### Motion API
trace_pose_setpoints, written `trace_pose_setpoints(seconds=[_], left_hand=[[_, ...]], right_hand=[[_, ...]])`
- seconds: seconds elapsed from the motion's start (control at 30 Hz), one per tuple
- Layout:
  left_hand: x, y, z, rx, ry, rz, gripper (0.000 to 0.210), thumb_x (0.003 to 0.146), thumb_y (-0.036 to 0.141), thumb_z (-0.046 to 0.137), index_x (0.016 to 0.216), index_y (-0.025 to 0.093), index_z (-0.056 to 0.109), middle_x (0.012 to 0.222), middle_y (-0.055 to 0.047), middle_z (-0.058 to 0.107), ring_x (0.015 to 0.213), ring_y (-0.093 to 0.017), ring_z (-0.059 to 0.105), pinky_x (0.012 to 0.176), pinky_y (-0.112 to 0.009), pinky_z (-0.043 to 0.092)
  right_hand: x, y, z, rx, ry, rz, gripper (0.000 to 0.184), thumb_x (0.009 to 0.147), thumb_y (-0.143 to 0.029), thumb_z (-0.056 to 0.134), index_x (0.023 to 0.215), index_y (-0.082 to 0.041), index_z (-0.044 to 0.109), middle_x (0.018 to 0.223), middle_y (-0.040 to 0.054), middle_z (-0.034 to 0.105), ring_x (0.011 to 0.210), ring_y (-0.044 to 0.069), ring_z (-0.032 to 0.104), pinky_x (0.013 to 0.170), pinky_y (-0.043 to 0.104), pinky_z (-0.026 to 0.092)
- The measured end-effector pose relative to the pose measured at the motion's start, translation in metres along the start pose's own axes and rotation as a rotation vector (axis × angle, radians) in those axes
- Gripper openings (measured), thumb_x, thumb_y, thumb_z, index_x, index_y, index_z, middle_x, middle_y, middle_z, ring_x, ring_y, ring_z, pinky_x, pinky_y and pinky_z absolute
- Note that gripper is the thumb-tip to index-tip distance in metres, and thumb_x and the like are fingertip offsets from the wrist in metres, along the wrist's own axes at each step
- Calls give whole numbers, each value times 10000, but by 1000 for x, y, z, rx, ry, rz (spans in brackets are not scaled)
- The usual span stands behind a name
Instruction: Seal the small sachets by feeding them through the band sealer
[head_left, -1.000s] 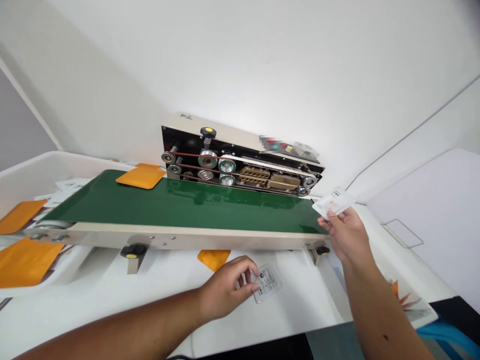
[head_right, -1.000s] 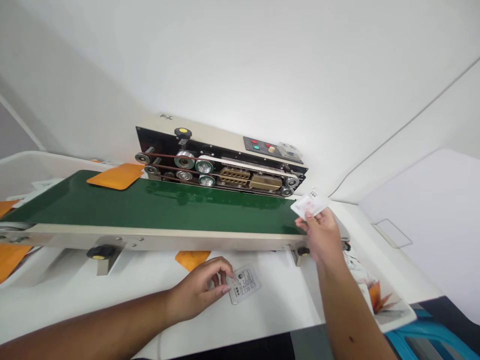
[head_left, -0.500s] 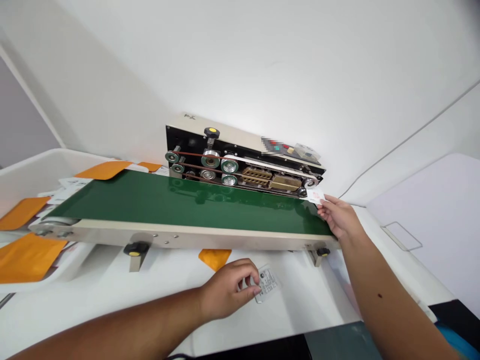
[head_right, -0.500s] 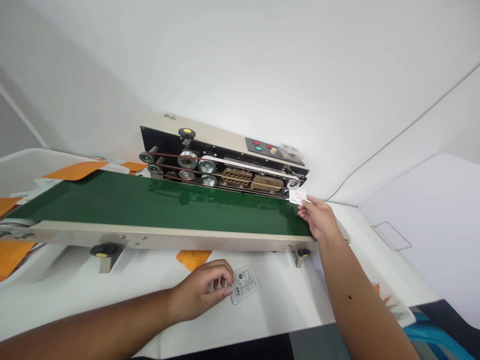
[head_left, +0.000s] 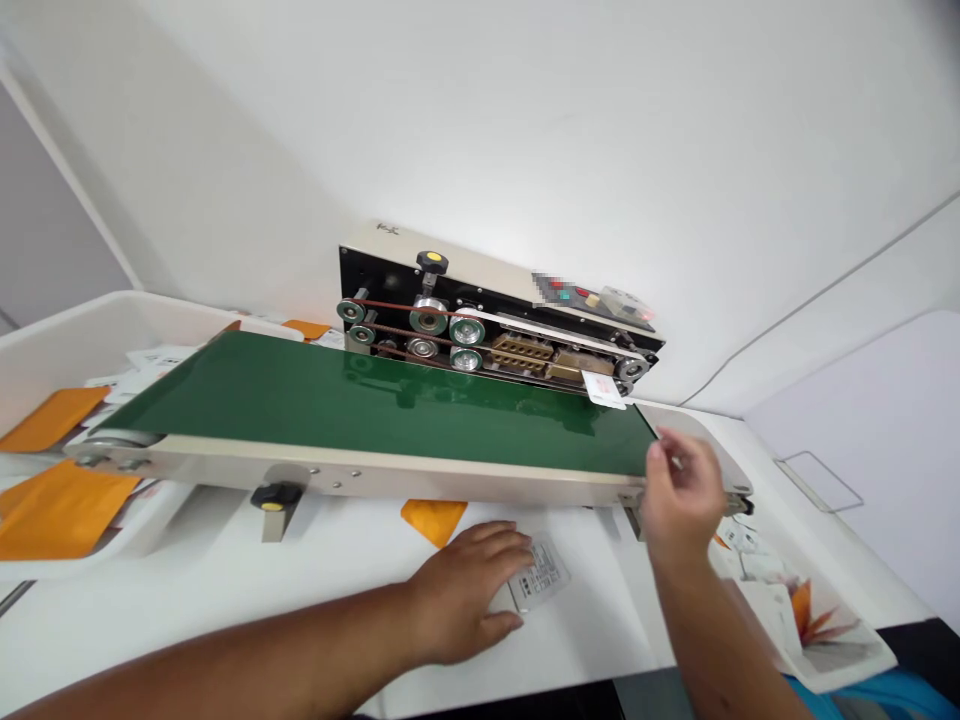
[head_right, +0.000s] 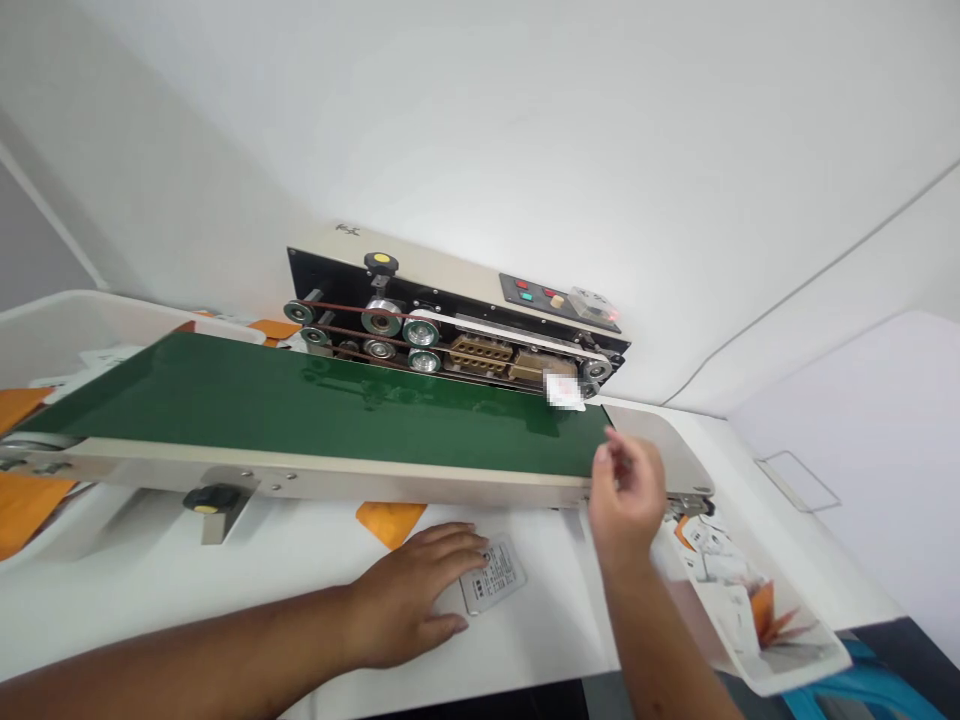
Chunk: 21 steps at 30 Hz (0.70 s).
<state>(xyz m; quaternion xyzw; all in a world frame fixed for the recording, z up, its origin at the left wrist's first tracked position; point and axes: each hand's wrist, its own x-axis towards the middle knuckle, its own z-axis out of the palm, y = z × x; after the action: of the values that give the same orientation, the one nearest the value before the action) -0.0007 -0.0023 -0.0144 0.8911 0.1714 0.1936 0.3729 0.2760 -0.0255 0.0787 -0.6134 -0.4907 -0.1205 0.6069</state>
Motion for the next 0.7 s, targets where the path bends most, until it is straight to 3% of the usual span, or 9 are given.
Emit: trace_pose_setpoints(seconds=[0.03,0.1,0.17,0.23,0.3,0.4,0.5,0.6,0.7], left_hand=[[-1,-2,2,44,-56,6,662,811,338,795,1419,233,553,1556,-129,497,1459,-398,390,1205,-570,309],[-3,-4,4,100,-133,32,709,834,373,778,1477,259,502,1613,-120,422,1508,-408,313,1241,-628,188],[-2,-5,4,112,-145,45,636,868,358,751,1455,297,516,1579,-92,480,1490,-365,370,1254,-620,158],[-1,-3,4,118,-126,35,587,865,324,758,1411,312,543,1518,-74,551,1453,-329,432,1260,-595,168],[1,0,2,126,-108,19,545,848,295,774,1356,301,577,1456,-67,601,1416,-313,470,1263,-572,178],[3,4,0,127,-95,-11,505,821,286,801,1289,289,613,1359,-55,654,1358,-310,513,1263,-555,186],[3,6,-1,130,-80,-35,628,779,325,835,1353,293,582,1401,-75,612,1371,-342,487,1254,-568,202],[3,7,-4,115,-101,-10,800,725,381,874,1440,297,525,1505,-101,528,1423,-385,423,1242,-571,233],[3,8,-6,95,-125,25,822,731,385,871,1463,306,508,1532,-95,514,1422,-392,432,1216,-554,294]], right_hand=[[-21,-3,-2,14,-61,-102,242,894,-278,670,1122,-224,730,996,90,670,892,229,636,758,356,547],[-58,-4,-1,69,-380,-276,257,891,-194,648,1129,-248,731,938,86,698,842,244,646,737,382,549],[-83,-2,4,123,-751,-374,331,901,-179,621,1212,-250,709,914,84,715,816,253,647,732,401,550],[-95,3,11,144,-995,-378,379,927,-233,611,1302,-239,670,970,95,722,874,267,647,790,429,551],[-96,7,17,136,-1088,-307,441,944,-344,635,1373,-241,625,1114,114,707,1010,286,633,896,452,538],[-91,11,19,154,-1169,-200,681,884,-569,696,1469,-258,540,1345,136,609,1217,323,557,1051,479,474],[-92,9,17,279,-1233,-145,848,832,-734,647,1514,-258,484,1417,152,547,1301,346,501,1127,504,410],[-95,3,16,449,-1271,-16,860,878,-777,527,1557,-260,414,1490,155,468,1386,340,439,1182,501,347],[-97,-4,17,584,-1311,81,844,910,-772,472,1577,-264,378,1540,147,413,1440,332,393,1208,489,305]])
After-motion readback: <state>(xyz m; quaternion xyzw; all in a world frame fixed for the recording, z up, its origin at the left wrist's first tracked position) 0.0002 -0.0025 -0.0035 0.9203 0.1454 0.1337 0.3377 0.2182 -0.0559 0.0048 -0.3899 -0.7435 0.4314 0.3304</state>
